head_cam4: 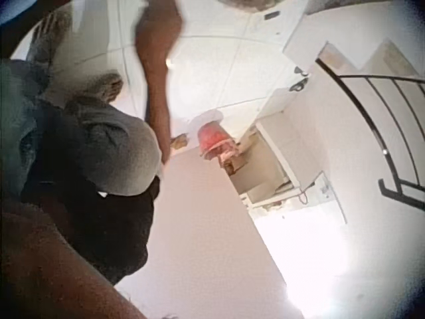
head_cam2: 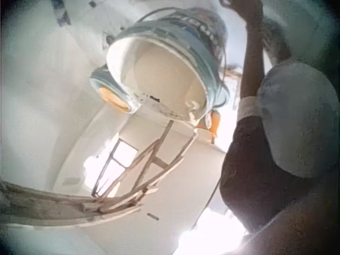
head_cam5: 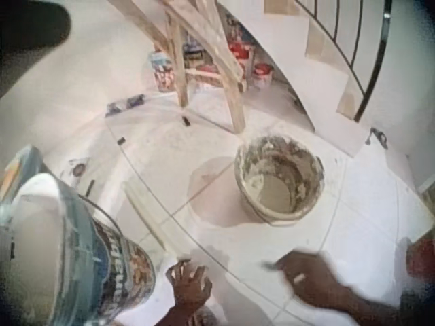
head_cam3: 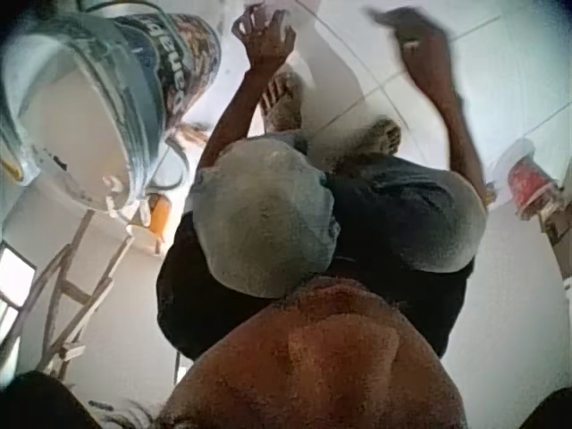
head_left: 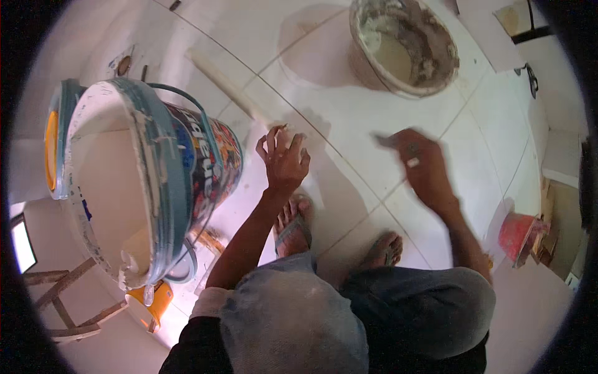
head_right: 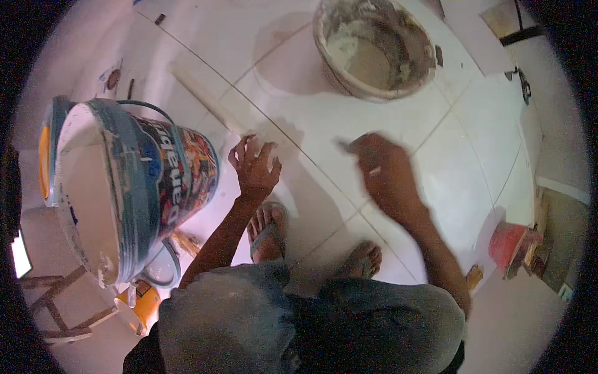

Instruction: Apply grout to the gaps between floor tiles using a small spreader.

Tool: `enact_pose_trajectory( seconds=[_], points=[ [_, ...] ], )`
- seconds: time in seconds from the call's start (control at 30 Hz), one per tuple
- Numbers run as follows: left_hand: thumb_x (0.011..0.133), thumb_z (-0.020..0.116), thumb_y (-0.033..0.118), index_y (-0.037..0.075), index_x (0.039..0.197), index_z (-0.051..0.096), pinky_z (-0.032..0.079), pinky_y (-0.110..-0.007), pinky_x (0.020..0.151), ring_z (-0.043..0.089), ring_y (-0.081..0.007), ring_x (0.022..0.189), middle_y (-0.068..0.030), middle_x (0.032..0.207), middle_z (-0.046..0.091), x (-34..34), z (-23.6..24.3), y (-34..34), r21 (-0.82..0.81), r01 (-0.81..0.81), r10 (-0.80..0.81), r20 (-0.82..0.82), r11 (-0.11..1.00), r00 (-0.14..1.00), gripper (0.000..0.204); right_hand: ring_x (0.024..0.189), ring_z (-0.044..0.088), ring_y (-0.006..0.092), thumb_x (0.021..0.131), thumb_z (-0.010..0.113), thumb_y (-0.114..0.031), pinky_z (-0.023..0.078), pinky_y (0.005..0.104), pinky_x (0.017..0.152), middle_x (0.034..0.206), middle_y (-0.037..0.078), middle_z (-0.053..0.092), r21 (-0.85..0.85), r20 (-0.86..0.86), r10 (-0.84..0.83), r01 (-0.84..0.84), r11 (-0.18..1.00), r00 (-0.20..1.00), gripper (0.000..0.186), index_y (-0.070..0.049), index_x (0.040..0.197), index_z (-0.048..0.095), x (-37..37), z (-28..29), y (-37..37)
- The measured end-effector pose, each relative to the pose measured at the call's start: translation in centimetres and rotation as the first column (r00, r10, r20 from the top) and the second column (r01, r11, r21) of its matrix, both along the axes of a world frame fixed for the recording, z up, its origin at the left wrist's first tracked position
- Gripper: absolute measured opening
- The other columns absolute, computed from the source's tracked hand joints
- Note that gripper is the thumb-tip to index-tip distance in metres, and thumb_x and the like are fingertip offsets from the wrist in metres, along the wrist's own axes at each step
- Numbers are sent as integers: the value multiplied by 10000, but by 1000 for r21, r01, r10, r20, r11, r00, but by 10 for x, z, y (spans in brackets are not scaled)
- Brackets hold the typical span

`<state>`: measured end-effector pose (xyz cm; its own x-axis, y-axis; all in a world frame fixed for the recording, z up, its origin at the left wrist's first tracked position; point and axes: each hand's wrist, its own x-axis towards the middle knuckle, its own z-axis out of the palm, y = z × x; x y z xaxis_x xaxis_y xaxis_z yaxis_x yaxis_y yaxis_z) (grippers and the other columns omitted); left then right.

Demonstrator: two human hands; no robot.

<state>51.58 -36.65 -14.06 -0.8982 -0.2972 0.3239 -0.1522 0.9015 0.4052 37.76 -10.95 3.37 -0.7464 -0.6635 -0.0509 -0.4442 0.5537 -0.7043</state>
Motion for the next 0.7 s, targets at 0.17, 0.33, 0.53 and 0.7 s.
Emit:
enact_pose_trajectory(
  seconds=[0.17, 0.33, 0.53, 0.7],
  points=[
    [799, 741, 214, 113, 1168, 736, 281, -640, 1149, 420, -355, 1437, -162, 1378, 558, 1, -22, -39, -76, -133, 137, 50, 988, 989, 382, 1037, 687, 415, 1000, 667, -226, 555, 493, 909, 1087, 233, 702, 267, -429, -1, 128, 955, 903, 316, 39, 1172, 680, -127, 70, -5],
    [885, 687, 188, 84, 1188, 706, 268, -688, 1186, 392, -464, 1463, -242, 1461, 520, -23, -37, -48, -15, -309, 309, -1, 951, 951, 321, 1094, 688, 437, 931, 745, -261, 558, 544, 915, 1189, 247, 707, 635, -385, 271, 40, 772, 882, 321, -9, 1129, 733, -244, 18, -24],
    [840, 705, 175, 62, 1172, 710, 383, -582, 1092, 501, -445, 1299, -251, 1337, 561, -11, -1, -5, 174, -153, 157, -10, 973, 988, 350, 997, 739, 417, 913, 676, -182, 587, 521, 865, 1103, 238, 731, 775, -364, 305, 104, 624, 880, 175, -18, 965, 707, -260, -90, -65],
    [839, 711, 119, 59, 1085, 715, 453, -519, 1006, 628, -375, 1085, -172, 1094, 688, 46, 2, 37, 414, 45, -46, -6, 909, 999, 253, 954, 754, 444, 916, 683, -207, 605, 579, 847, 1016, 251, 751, 779, -345, 470, -31, 626, 813, 316, 28, 1127, 686, -283, -120, -44]
  ],
)
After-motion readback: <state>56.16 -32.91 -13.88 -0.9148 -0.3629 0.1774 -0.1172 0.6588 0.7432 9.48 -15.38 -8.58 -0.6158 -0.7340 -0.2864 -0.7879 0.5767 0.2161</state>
